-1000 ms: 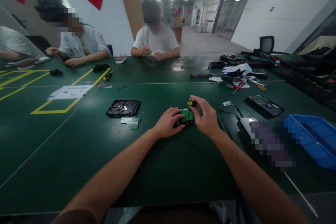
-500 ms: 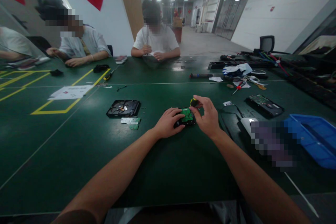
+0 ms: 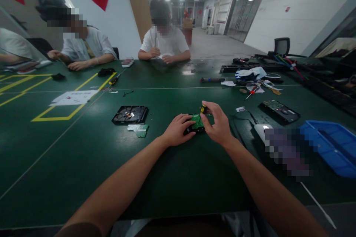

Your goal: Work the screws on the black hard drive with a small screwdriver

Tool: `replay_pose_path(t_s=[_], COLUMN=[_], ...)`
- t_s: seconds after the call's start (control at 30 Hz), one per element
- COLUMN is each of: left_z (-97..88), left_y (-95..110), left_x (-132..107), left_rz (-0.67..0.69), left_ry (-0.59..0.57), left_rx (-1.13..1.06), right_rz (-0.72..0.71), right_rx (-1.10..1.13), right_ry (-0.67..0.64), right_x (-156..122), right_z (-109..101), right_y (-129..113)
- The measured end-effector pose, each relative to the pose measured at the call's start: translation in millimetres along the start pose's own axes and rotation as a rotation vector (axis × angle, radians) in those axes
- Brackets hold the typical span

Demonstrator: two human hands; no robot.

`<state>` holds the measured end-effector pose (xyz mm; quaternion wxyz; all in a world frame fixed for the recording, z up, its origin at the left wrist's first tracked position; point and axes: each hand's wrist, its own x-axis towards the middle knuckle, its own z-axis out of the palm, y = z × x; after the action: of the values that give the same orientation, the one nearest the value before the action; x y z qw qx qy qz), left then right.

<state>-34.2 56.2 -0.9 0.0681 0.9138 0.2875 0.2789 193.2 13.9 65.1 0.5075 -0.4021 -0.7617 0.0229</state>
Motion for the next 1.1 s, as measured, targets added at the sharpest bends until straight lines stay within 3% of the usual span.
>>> replay_pose_path(t_s=[0.13, 0.4, 0.63, 0.9, 1.1], left_z=[-0.7, -0.8, -2.4, -0.5, 1.0], left_y=[0.0, 0.4, 1.9, -0.2, -0.7], left_x=[0.0, 0.0, 0.1, -0.2, -0.2], left_rz=[0.005, -0.003, -0.002, -0.012, -0.006], left_ry=[-0.006, 0.001, 0.001, -0.01, -0.006], left_rx=[0.003, -0.019, -0.009, -0.015, 0.005], right_rz=[0.006, -0.016, 0.021, -0.032, -0.023], right_rx=[-0.091, -0.055, -0.076, -0.035, -0.042], right_ry=[0.061, -0.018, 0.051, -0.047, 0.021], right_x=[2.4, 2.9, 3.0, 1.1, 2.2], right_z=[-1.9, 0.4, -0.9, 0.9, -2.6], right_y=[-1.7, -2.4, -1.1, 0.5, 0.4])
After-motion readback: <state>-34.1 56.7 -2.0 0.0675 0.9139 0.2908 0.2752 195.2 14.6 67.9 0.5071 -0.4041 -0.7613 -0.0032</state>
